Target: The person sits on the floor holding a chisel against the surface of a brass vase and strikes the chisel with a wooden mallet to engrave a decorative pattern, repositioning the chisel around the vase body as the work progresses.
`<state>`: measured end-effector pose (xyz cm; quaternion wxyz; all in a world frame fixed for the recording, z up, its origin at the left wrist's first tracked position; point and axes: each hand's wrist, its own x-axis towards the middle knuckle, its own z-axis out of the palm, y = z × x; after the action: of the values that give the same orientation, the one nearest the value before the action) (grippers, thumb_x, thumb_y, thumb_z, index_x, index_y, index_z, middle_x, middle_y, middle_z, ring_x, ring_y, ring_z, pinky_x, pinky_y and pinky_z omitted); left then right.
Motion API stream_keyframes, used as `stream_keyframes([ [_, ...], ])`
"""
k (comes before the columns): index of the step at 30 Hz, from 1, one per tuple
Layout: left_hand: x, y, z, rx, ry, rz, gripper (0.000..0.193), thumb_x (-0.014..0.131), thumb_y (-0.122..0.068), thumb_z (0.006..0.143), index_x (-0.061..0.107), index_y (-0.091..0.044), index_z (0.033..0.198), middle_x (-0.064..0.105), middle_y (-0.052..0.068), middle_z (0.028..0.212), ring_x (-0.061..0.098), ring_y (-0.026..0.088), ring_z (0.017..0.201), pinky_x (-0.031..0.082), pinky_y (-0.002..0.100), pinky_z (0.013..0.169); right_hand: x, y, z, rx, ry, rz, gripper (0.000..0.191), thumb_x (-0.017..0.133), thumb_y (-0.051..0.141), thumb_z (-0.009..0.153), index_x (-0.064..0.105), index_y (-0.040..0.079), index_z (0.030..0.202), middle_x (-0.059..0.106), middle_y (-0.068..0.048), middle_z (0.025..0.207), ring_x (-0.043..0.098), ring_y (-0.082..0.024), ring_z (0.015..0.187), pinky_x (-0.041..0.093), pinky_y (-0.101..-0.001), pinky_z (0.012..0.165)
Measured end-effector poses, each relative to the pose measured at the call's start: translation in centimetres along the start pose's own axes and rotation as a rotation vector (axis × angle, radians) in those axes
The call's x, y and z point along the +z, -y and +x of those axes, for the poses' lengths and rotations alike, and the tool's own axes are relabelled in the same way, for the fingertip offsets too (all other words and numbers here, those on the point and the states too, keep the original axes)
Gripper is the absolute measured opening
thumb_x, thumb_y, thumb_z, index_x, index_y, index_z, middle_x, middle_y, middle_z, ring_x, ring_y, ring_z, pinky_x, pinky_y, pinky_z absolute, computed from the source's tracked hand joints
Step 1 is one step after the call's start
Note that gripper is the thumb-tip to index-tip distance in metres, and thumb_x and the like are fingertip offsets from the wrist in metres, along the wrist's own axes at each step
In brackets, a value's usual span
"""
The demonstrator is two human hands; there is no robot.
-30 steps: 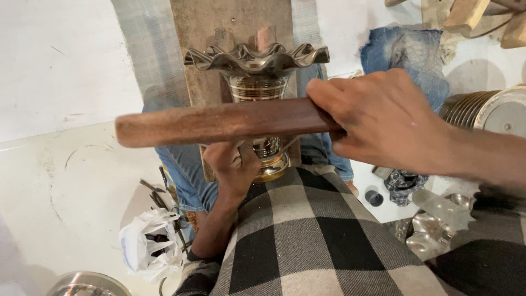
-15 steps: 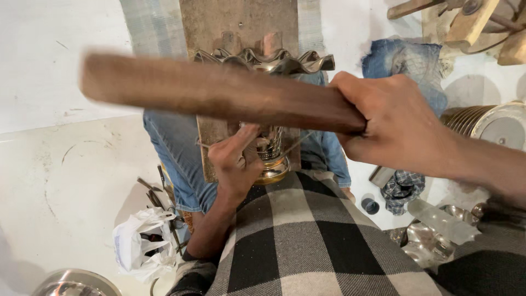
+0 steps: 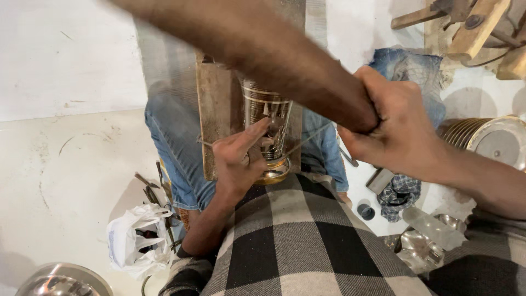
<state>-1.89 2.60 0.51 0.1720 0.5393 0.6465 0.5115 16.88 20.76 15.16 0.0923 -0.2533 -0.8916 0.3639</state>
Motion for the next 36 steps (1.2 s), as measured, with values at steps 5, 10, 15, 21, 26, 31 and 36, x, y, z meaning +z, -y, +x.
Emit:
stream_keyframes([
  [5, 0.2, 0.5, 0.4, 0.061, -0.018, 0.047, 0.045, 0.06, 0.015, 0.085, 0.071, -0.006, 0.123, 0.078, 0.016, 0.107, 0.08, 0.02, 0.089, 0.066, 0.028, 0.07, 0.0, -0.8, -0.4, 0.135, 0.264, -0.331, 0.025, 0.07, 0.009, 0.076, 0.06, 0.006, 0.098, 0.065, -0.002, 0.064, 0.066, -0.015, 0.046, 0.05, -0.0309, 0.044],
  [10, -0.2, 0.0, 0.5, -0.043, 0.083, 0.054, 0.051, 0.062, 0.015, 0.077, 0.073, -0.005, 0.122, 0.079, 0.012, 0.087, 0.077, 0.016, 0.069, 0.059, 0.029, 0.055, -0.4, -0.7, -0.9, 0.023, 0.09, -0.143, 0.031, 0.073, 0.009, 0.072, 0.057, 0.003, 0.098, 0.062, -0.005, 0.061, 0.064, -0.015, 0.049, 0.05, -0.031, 0.044],
  [15, -0.7, -0.4, 0.9, -0.039, 0.128, -0.02, 0.06, 0.064, 0.012, 0.07, 0.07, -0.004, 0.127, 0.08, 0.015, 0.098, 0.077, 0.015, 0.071, 0.061, 0.027, 0.056, 0.4, -0.7, -0.9, 0.052, -0.079, 0.047, 0.023, 0.074, 0.007, 0.082, 0.057, 0.008, 0.097, 0.058, -0.002, 0.059, 0.059, -0.015, 0.052, 0.048, -0.0288, 0.046],
  [21, -0.9, -0.5, 1.3, 0.0, 0.115, -0.025, 0.058, 0.061, 0.015, 0.074, 0.071, -0.005, 0.128, 0.079, 0.016, 0.104, 0.08, 0.019, 0.081, 0.064, 0.029, 0.066, 0.1, -0.9, -1.7, 0.053, 0.015, -0.142, 0.036, 0.074, 0.006, 0.066, 0.06, 0.005, 0.098, 0.06, -0.007, 0.066, 0.062, -0.02, 0.052, 0.047, -0.0355, 0.05],
  [26, -1.0, -0.5, 1.7, 0.044, 0.113, 0.011, 0.054, 0.065, 0.011, 0.073, 0.069, -0.006, 0.124, 0.077, 0.015, 0.111, 0.08, 0.022, 0.093, 0.066, 0.031, 0.075, -0.3, 0.7, -1.3, 0.052, 0.058, -0.226, 0.044, 0.076, 0.007, 0.062, 0.059, 0.003, 0.102, 0.062, -0.011, 0.068, 0.063, -0.028, 0.057, 0.046, -0.039, 0.052],
  [31, -1.5, -0.6, 1.8, 0.011, 0.173, -0.021, 0.066, 0.068, 0.01, 0.066, 0.069, -0.008, 0.129, 0.078, 0.014, 0.111, 0.079, 0.021, 0.079, 0.063, 0.032, 0.068, 0.1, 1.5, -0.9, 0.201, -0.028, -0.143, 0.031, 0.078, 0.009, 0.073, 0.057, 0.004, 0.096, 0.058, -0.011, 0.061, 0.059, -0.028, 0.051, 0.044, -0.0385, 0.05],
  [36, -1.3, -0.3, 1.9, 0.018, 0.202, -0.02, 0.07, 0.067, 0.01, 0.063, 0.07, -0.007, 0.131, 0.079, 0.014, 0.107, 0.073, 0.016, 0.063, 0.06, 0.029, 0.058, 0.4, -0.1, -1.8, 0.207, 0.009, -0.125, 0.029, 0.074, 0.007, 0.069, 0.057, 0.004, 0.091, 0.062, -0.012, 0.063, 0.066, -0.024, 0.052, 0.048, -0.0386, 0.05],
])
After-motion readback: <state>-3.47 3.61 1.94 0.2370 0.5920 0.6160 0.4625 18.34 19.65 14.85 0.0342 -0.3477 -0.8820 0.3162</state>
